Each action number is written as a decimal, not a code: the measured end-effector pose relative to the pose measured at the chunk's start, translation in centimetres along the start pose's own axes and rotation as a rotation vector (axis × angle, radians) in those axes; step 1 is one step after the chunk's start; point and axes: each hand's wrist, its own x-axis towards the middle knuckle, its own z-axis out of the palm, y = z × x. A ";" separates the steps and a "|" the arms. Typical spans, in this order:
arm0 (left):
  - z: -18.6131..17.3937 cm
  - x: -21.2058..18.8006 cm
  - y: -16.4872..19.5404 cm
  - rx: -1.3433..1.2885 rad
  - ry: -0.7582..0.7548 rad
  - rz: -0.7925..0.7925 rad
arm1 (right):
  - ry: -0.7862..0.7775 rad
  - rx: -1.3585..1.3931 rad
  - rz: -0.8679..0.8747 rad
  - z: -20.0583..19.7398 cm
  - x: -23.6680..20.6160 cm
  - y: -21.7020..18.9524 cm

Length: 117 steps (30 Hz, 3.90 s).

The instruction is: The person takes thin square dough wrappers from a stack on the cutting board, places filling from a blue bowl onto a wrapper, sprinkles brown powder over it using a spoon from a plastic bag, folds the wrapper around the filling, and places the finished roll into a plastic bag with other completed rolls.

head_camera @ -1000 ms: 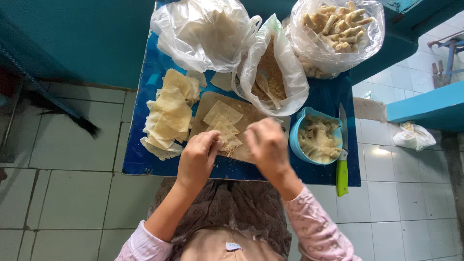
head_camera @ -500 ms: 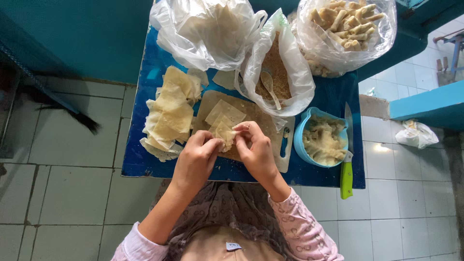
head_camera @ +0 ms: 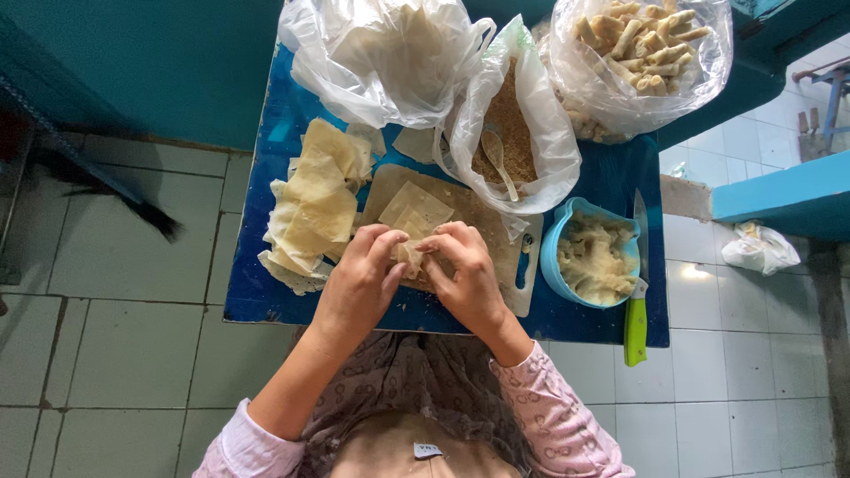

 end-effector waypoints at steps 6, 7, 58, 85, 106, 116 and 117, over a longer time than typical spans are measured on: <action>-0.2 0.1 -0.1 -0.010 -0.006 0.005 | -0.048 -0.152 -0.081 -0.6 -0.6 0.5; -0.3 0.2 0.0 0.000 -0.012 0.011 | -0.063 -0.140 -0.084 -0.7 -0.7 0.6; -1.1 2.7 -0.4 0.182 -0.049 0.087 | -0.114 -0.074 0.112 0.9 1.1 1.8; -0.7 -1.3 -0.4 0.421 0.162 0.073 | -0.046 -0.881 -0.277 1.8 -1.5 -1.5; 0.2 -1.7 -0.9 0.406 0.121 0.021 | -0.043 -0.337 -0.079 0.8 1.9 0.5; 0.2 -1.6 -1.0 0.412 0.160 0.027 | 0.052 -0.501 -0.148 1.2 1.8 0.4; 0.2 -1.5 -1.0 0.389 0.175 0.038 | 0.063 -0.466 -0.147 1.3 1.9 0.6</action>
